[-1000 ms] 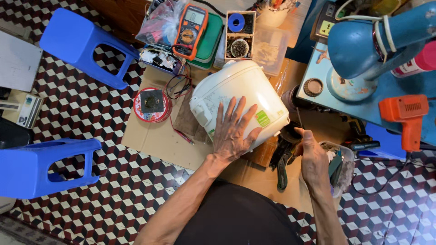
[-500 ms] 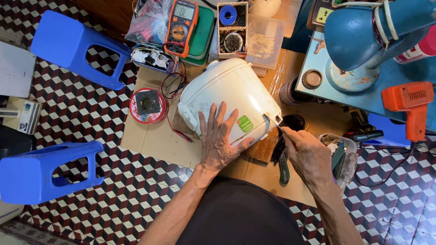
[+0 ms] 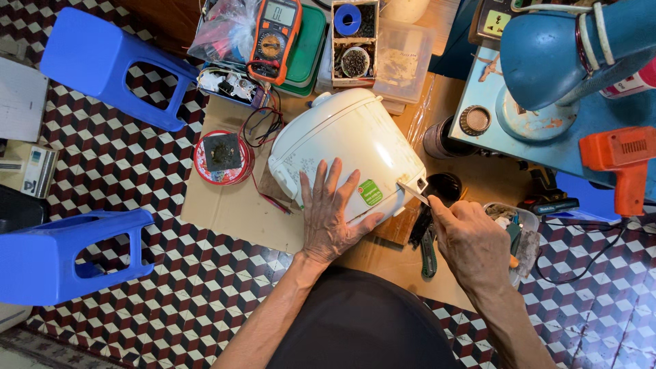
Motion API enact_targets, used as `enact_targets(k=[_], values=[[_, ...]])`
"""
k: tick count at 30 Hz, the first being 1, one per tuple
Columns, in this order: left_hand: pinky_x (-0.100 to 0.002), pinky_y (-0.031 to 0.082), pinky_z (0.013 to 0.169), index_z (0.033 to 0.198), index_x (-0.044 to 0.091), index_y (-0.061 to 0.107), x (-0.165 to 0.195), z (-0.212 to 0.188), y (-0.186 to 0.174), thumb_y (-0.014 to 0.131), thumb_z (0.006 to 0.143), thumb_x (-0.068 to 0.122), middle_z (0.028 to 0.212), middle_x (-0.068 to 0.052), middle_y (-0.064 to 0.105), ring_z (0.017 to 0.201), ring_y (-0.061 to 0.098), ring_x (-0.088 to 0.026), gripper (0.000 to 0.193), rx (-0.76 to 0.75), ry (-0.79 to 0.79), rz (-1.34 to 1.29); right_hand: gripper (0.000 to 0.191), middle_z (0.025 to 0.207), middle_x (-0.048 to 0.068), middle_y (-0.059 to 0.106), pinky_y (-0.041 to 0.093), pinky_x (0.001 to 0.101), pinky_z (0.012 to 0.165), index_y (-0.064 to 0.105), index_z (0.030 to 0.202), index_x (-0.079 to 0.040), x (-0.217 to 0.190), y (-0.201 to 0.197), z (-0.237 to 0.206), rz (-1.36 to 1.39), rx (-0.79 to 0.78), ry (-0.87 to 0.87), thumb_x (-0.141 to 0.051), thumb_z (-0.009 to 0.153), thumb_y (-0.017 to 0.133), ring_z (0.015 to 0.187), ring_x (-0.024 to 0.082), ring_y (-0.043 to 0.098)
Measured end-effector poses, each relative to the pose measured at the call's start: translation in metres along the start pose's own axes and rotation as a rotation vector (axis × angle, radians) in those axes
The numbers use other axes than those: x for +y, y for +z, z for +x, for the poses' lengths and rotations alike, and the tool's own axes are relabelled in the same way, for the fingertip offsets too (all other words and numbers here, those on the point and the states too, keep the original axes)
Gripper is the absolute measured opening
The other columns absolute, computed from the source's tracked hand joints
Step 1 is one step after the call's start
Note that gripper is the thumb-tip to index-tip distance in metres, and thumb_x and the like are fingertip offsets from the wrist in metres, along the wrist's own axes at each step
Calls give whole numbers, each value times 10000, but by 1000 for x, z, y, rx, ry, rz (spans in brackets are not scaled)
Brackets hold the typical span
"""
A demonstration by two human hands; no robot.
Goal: The person uses a flathead screwdriver to pry open the casing of a white rice cooker on a workbench. They repeatedly insert the tool into seams around the body and bottom, rotate the cooker, and attempt to separate the shell from the base.
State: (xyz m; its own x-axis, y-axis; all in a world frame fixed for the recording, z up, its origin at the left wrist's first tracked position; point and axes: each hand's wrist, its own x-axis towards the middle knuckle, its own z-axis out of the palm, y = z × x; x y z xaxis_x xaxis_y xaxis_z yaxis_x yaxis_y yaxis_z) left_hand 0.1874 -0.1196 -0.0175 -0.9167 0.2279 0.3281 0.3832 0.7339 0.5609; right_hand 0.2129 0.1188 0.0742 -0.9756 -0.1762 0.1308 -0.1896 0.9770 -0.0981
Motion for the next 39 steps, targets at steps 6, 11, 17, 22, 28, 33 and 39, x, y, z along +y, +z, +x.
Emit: enact_targets(k=[6,11,17,22,28,33,39], values=[[-699,46,1275,1509,167,429,-16,-14,3,724,843,667,1646,-136,294,1571,178,-381,883,18,9,-5,307,690,20,508,484,341,574,746,1201,-155,-13,-2,-2,27,-69,0,-181,895,746,675,177,545],[-678,58,1298,1523,150,405,-41,-26,-5,725,867,648,1660,-148,285,1589,186,-391,883,38,8,-31,359,730,32,537,481,353,580,735,1246,-155,-38,8,-3,56,-53,11,-183,888,745,698,191,554],[-675,58,1305,1524,141,401,-53,-31,-14,742,863,623,1669,-165,273,1592,185,-409,886,19,3,-61,311,730,49,558,467,358,524,734,1245,-147,-51,8,3,165,-61,126,-196,939,710,639,189,544],[-675,55,1305,1523,139,397,-55,-29,-16,773,844,623,1666,-162,269,1591,181,-409,915,28,7,-69,266,728,83,662,504,334,521,723,1220,-106,-55,6,20,473,-214,342,-194,977,662,559,179,607],[-669,44,1305,1522,145,397,-58,-30,-19,778,834,631,1668,-162,264,1598,154,-389,924,11,-6,-63,293,831,116,733,540,298,564,695,1093,4,-64,27,55,707,-228,337,-250,951,670,643,135,675],[-661,34,1313,1524,165,390,-62,-31,-19,765,830,658,1672,-134,252,1602,128,-349,930,28,-3,-70,383,742,170,689,519,361,573,702,975,52,-58,38,83,671,-488,494,-322,908,746,639,199,630],[-663,40,1312,1531,172,388,-66,-31,-20,752,840,665,1675,-127,254,1601,143,-345,924,38,-6,-62,389,796,131,740,570,380,590,725,1063,-14,-59,33,100,615,-681,567,-359,884,723,645,208,684]])
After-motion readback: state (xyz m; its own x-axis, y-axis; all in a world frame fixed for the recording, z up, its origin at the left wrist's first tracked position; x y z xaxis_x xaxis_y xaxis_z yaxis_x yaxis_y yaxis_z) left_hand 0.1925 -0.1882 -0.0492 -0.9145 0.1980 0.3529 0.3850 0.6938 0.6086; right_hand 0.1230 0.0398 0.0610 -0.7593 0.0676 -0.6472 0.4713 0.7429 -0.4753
